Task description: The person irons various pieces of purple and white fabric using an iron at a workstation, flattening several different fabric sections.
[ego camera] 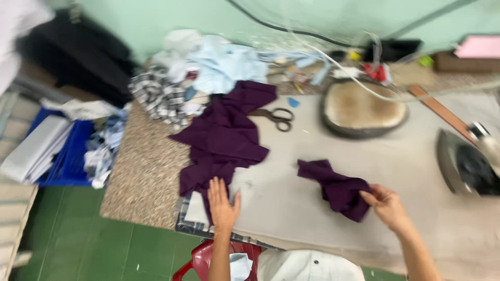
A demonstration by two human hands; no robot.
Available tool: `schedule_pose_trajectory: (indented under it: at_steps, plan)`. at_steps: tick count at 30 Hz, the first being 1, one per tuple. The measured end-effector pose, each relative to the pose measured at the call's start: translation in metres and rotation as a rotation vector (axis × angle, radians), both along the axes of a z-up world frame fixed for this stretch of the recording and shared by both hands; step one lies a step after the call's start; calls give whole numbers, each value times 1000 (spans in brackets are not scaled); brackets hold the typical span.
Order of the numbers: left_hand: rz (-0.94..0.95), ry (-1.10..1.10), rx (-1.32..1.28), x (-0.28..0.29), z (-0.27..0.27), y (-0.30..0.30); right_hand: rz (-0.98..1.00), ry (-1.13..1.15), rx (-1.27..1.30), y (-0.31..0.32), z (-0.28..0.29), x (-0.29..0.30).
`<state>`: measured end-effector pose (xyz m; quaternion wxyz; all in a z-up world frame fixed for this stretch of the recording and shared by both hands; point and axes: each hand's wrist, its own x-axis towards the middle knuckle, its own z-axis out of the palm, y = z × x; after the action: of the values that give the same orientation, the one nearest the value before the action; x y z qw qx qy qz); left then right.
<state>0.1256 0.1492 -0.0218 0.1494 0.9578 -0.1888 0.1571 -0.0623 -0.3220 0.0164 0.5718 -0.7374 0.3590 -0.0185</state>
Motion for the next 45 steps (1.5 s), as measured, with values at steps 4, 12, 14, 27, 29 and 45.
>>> schedule_pose_trajectory:
  at_steps: [4,12,14,27,29,45]
  plan:
    - [-14,-53,76,-3,7,-4,4,512,-483,-46,-19,-92]
    - [-459,-40,-240,-18,21,-149,-78,306,-851,10,-58,-114]
    - [-552,46,-281,-22,23,-198,-24,390,-967,23,-48,-99]
    - [-667,354,-408,59,94,-257,-178,-146,-611,-50,66,-61]
    - [-595,336,-435,50,101,-237,-140,-193,-645,-42,72,-48]
    - [-143,220,-65,13,12,-86,39,-463,-774,13,120,133]
